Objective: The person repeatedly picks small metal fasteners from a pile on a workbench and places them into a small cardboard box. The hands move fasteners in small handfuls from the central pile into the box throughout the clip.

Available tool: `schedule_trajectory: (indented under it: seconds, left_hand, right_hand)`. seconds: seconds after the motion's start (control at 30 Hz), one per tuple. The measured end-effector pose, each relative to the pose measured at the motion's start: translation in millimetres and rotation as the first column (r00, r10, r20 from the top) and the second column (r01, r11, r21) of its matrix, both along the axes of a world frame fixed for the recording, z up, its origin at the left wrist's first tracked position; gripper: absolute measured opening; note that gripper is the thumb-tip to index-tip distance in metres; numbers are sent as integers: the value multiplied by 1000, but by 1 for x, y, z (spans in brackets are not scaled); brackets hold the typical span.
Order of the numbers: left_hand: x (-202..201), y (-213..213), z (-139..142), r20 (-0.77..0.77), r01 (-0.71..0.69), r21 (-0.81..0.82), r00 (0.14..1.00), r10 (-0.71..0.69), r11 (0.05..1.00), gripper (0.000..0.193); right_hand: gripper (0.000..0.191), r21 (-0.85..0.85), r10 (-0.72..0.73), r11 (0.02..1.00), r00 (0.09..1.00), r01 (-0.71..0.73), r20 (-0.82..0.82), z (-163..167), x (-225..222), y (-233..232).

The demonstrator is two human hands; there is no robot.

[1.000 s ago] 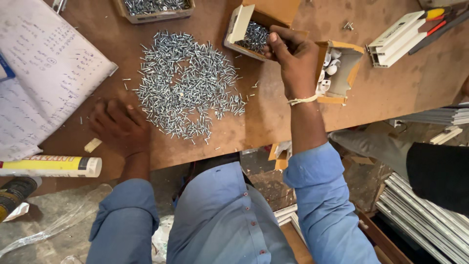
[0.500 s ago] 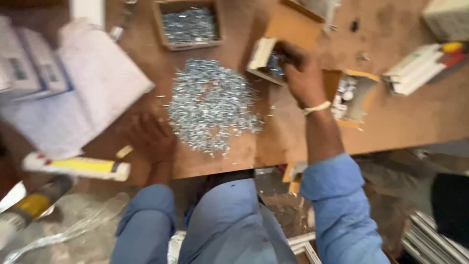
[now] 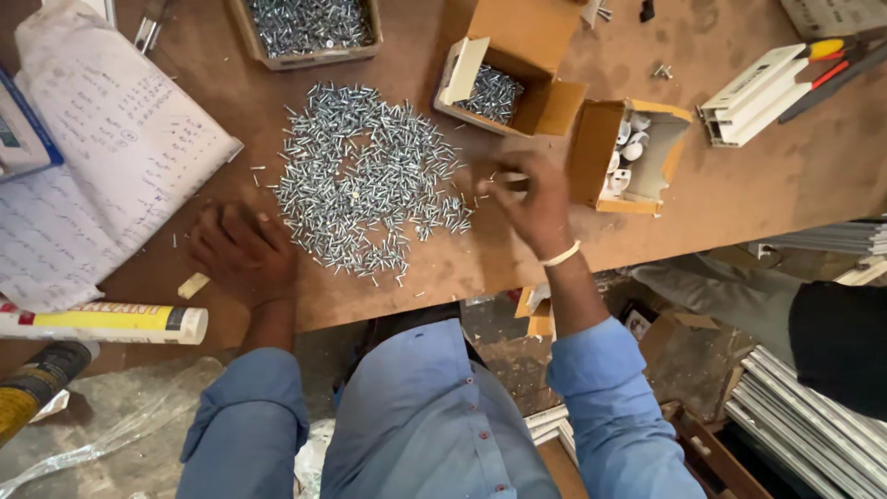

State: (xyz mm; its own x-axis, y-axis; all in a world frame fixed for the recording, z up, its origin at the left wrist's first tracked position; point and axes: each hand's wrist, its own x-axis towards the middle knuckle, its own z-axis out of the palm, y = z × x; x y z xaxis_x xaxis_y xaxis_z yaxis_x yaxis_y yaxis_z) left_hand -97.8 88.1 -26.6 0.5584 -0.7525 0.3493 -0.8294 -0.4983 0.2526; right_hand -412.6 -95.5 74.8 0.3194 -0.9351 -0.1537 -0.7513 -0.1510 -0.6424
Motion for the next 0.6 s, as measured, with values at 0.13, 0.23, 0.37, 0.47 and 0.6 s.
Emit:
schedule_trajectory:
  seconds: [0.13, 0.23, 0.37, 0.47, 0.6]
  left_hand:
    - [-3, 3, 0, -17, 2, 13, 1000, -2, 1000, 28]
    - [-7, 5, 0, -21, 16, -2, 1000, -17, 1000, 28]
    - [-8, 5, 0, -25, 32, -28, 999, -33, 999, 28]
    - [-7, 5, -1, -31, 39, -19, 999, -40, 999, 26]
    - [-6, 6, -3, -23, 27, 2, 999, -26, 1000, 27]
  right_hand:
    - [96, -222, 186, 955, 980, -197, -67, -29, -1, 34]
    - [91, -218, 154, 962, 985, -167, -78, -39, 10, 69]
    - [58, -293, 164, 935, 977, -199, -140, -36, 28, 92]
    - [44, -292, 197, 918, 947, -269, -253, -26, 32, 97]
    - [32, -255, 214, 929, 952, -267, -219, -22, 29, 91]
